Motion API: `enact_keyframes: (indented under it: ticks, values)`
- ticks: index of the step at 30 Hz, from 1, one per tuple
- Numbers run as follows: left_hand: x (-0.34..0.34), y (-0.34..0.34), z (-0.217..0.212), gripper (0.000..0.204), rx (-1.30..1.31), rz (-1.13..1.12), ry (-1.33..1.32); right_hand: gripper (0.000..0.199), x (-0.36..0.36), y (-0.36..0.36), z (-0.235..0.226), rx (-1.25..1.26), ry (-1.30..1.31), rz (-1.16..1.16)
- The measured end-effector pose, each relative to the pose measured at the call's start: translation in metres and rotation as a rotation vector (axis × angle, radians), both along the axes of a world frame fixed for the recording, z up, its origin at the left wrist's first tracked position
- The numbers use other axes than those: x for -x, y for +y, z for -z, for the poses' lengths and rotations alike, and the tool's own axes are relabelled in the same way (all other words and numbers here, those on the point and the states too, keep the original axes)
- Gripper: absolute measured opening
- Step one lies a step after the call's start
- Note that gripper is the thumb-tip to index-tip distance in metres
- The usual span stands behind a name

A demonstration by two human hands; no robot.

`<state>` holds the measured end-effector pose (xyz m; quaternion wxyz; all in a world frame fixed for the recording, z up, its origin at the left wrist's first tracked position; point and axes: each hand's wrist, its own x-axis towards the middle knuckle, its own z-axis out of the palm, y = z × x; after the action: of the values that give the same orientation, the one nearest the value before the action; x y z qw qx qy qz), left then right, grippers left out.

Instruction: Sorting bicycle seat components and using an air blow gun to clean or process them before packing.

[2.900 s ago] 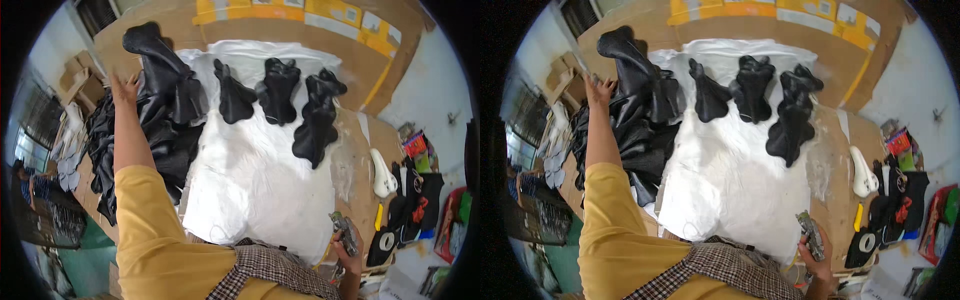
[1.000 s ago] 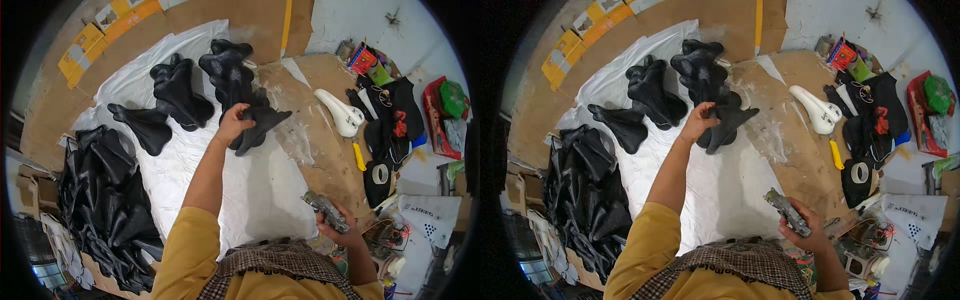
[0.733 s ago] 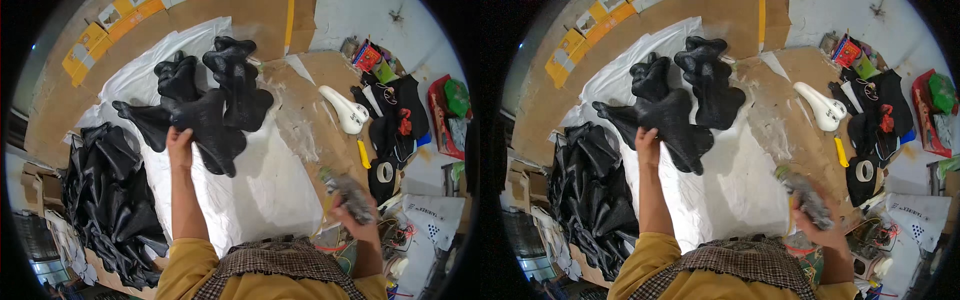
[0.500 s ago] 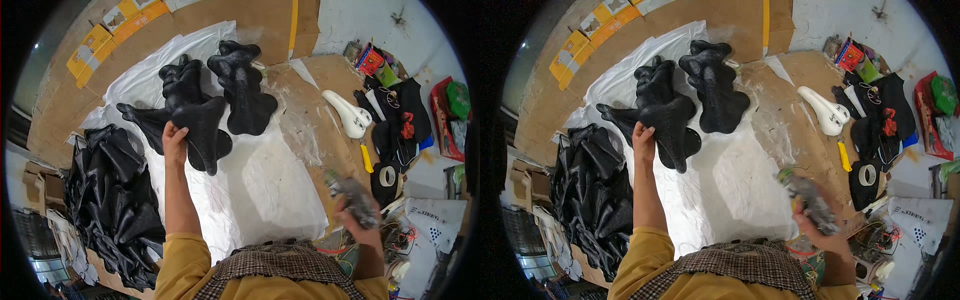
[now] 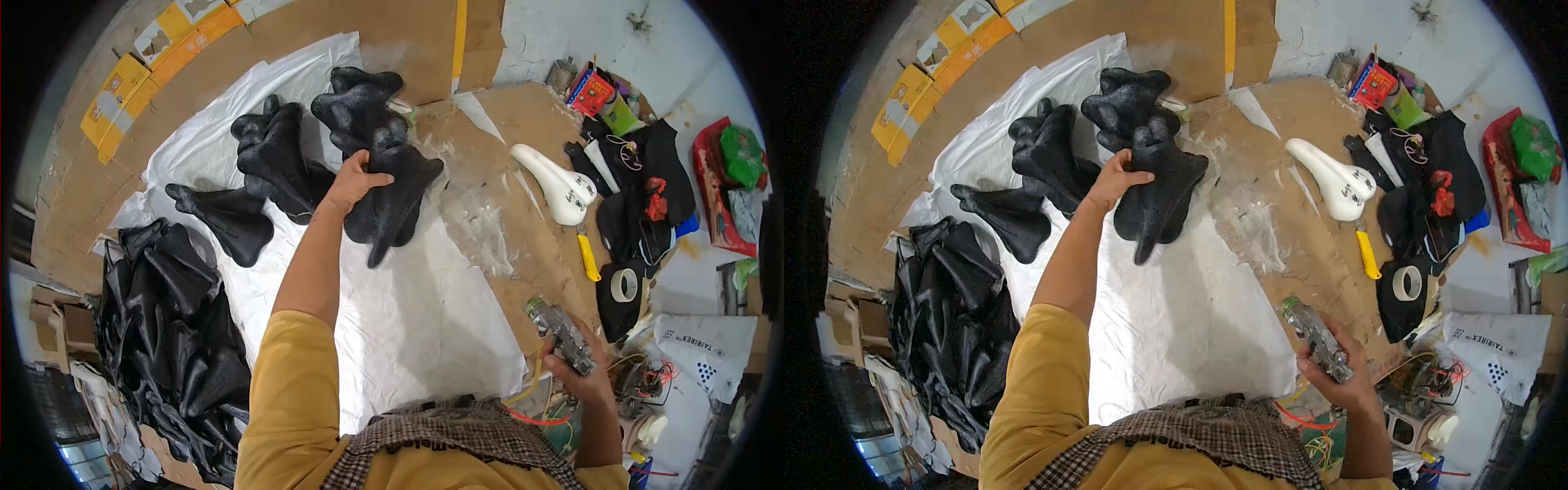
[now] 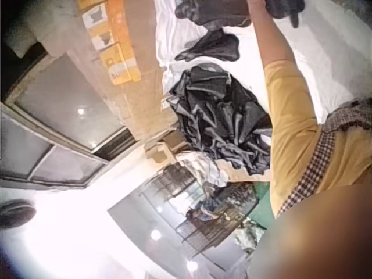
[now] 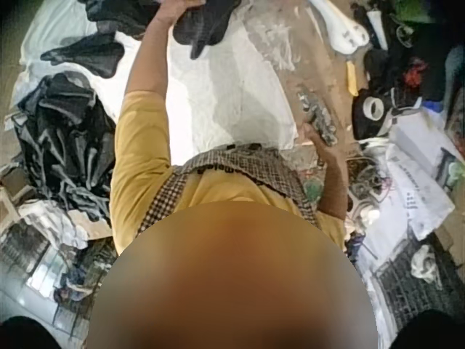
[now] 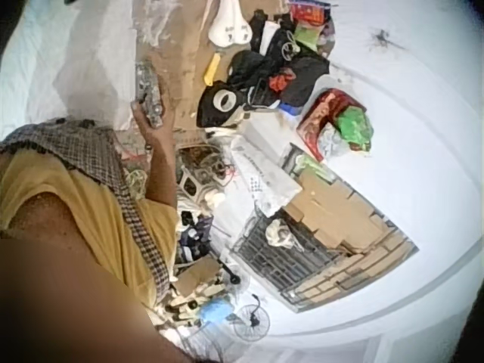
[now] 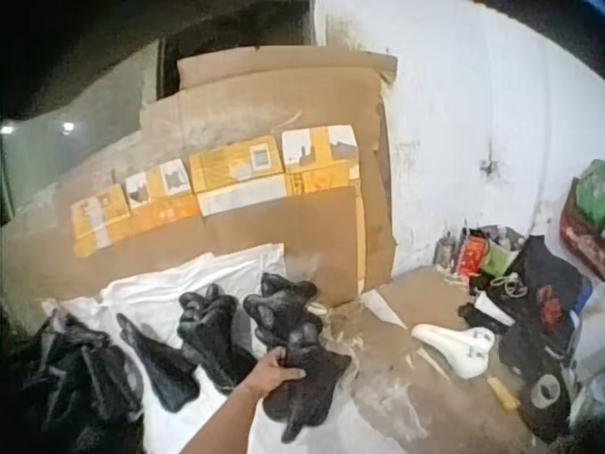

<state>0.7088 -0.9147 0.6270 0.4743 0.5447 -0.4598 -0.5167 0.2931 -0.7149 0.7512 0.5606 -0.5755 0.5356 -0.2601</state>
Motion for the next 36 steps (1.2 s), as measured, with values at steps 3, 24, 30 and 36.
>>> enact_keyframes:
  ticks: [3, 24, 30, 36]
  values:
    - [0.018, 0.016, -0.004, 0.048, 0.095, -0.040, 0.082, 0.059, 0.005, -0.005, 0.002, -0.003, -0.007, 0.007]
    - [0.019, 0.024, 0.029, 0.044, 0.117, -0.324, 0.630, 0.059, 0.003, -0.029, 0.002, 0.172, -0.004, -0.108]
    - [0.048, 0.049, -0.005, 0.048, 0.184, -0.303, 0.469, 0.056, -0.017, -0.016, 0.030, -0.041, -0.064, -0.045]
    - [-0.032, 0.145, -0.007, 0.060, 0.321, -0.461, 0.605, 0.056, -0.045, -0.050, -0.019, 0.128, -0.185, -0.067]
